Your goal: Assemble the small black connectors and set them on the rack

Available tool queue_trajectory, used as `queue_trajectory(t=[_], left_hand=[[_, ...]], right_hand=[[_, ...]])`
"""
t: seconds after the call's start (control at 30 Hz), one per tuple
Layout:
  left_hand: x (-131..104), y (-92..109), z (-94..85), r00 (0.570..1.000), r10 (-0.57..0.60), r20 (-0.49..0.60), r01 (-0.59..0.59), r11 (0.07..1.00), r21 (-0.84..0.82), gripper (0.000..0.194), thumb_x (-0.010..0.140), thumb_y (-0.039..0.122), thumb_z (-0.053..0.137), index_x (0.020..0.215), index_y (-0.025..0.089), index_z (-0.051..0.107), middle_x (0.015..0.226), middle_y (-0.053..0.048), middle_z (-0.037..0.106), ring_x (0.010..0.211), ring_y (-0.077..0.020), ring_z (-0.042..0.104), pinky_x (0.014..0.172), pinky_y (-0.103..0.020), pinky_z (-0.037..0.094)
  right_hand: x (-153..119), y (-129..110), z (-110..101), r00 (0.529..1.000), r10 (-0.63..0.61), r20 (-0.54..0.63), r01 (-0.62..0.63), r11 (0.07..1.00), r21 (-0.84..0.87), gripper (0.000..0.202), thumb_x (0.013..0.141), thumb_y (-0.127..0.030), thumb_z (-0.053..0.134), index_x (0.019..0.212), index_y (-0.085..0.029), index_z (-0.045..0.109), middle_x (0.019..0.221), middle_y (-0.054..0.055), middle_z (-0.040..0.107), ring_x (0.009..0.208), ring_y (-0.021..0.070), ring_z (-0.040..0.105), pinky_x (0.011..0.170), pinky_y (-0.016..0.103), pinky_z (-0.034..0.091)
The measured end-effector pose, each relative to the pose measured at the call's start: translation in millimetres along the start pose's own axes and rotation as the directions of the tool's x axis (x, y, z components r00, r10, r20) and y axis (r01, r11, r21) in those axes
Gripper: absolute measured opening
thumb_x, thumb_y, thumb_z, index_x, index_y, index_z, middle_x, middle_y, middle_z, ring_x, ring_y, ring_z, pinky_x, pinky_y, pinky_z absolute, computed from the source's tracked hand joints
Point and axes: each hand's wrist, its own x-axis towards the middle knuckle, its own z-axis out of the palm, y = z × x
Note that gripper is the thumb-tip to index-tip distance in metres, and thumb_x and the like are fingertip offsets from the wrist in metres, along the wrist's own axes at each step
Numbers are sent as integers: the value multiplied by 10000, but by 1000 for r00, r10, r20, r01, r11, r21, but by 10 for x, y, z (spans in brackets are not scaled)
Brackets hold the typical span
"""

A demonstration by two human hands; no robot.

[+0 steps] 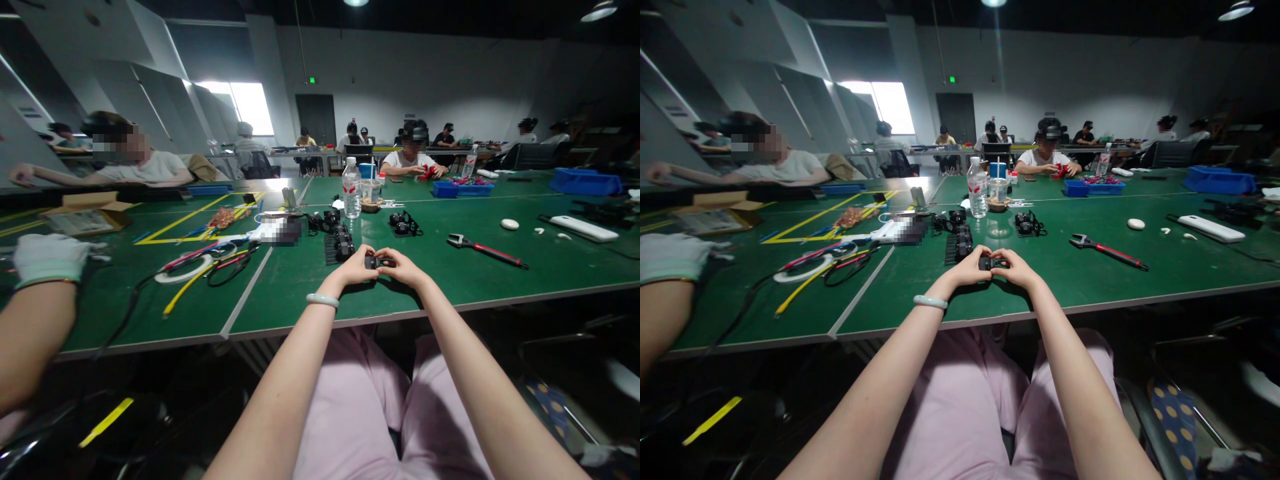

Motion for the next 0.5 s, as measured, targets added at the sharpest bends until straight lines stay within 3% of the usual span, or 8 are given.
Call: queue_trajectory(t=[0.5], left_hand=[[-4, -10, -7, 1000, 18, -17, -17, 999, 27, 455, 574, 199, 573, 985, 179, 379, 878, 2, 438, 716, -110, 461, 617, -228, 419]], right_hand=[[-7, -40, 4, 999, 21, -38, -24, 996, -91, 276, 696, -302, 579, 943, -178, 583, 964, 49, 538, 899, 166, 523, 831, 330, 411]])
